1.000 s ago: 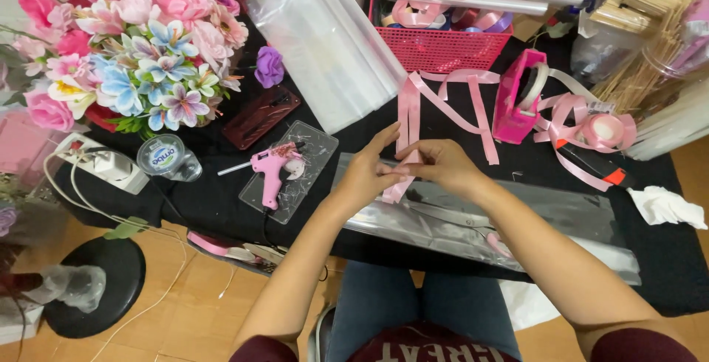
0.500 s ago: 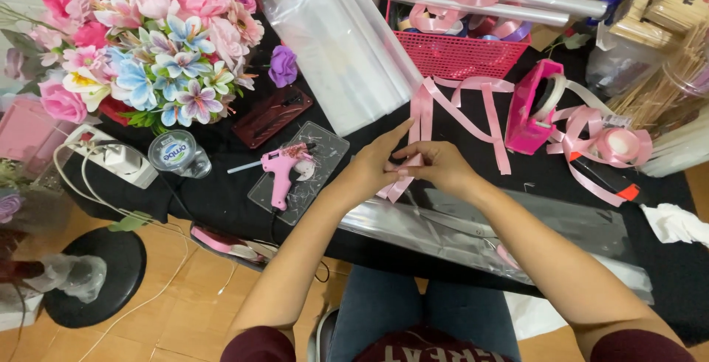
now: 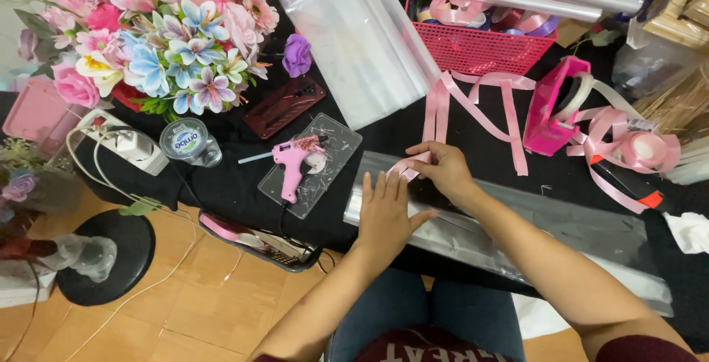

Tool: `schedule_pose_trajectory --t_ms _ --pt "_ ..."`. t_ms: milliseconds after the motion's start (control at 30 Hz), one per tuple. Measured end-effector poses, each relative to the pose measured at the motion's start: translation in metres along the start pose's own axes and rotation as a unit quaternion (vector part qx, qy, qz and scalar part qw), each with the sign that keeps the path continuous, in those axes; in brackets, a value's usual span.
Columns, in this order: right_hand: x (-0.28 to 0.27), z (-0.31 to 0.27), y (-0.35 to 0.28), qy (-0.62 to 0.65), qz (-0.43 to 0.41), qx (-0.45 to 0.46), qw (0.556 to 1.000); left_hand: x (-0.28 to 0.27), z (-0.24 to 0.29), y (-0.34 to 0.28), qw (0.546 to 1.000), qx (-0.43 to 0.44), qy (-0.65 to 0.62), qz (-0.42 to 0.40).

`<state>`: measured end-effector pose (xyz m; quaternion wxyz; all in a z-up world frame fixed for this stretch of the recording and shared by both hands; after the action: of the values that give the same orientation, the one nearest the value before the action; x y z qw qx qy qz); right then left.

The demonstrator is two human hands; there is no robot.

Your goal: The person unrolls a sheet of clear plastic wrap and folds it over a bouquet of artificial flowers. They then use a hot glue gun to attach pink ribbon pieces to the wrapped bouquet, securing the decoration.

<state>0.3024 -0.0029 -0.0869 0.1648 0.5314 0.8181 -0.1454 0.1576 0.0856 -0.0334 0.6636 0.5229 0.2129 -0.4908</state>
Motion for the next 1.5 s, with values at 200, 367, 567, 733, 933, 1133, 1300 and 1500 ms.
schedule_pose_trajectory --t_ms 200,367,567,733,933,1133,1300,1500 --pt "-0.003 -0.003 0.0 -0.024 0.025 0.002 0.999 0.01 -0.004 -0.003 0.993 -0.048 0.003 -0.105" --pt "-0.003 0.007 0.007 -0.05 0.03 0.003 0.998 0.014 -0.006 -0.001 0.986 -0.061 0.003 -0.158" --pt "-0.001 0.005 0.007 -0.078 0.033 -0.013 0.996 0.014 -0.008 -0.002 0.976 -0.084 0.008 -0.202" --pt "0.0 0.008 0.008 -0.11 0.049 -0.034 0.992 0.008 -0.009 -0.002 0.979 -0.08 0.008 -0.188" --pt "0.0 0.0 0.0 -0.168 0.091 -0.102 0.976 -0.064 -0.011 0.005 0.993 -0.075 -0.091 -0.004" --pt "0.0 -0.002 -0.006 -0.164 0.116 -0.15 0.968 -0.117 -0.089 -0.026 0.969 -0.157 0.033 0.186" --pt "0.0 -0.001 -0.004 -0.16 0.113 -0.149 0.969 -0.058 -0.01 0.0 0.995 -0.037 -0.056 0.076" --pt "-0.005 0.008 0.001 -0.144 0.105 -0.094 0.979 0.006 0.001 0.006 0.997 -0.062 -0.02 -0.04"
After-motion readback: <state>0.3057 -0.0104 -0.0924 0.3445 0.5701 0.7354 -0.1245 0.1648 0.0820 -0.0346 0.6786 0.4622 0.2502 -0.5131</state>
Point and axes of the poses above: each hand's wrist, its own y-axis towards the middle knuckle, its own x-axis out of the palm, z = x × y, the point moved 10 cm from there along y, towards the middle knuckle, and after that the axes turned 10 degrees about -y, right-handed, at the moved point
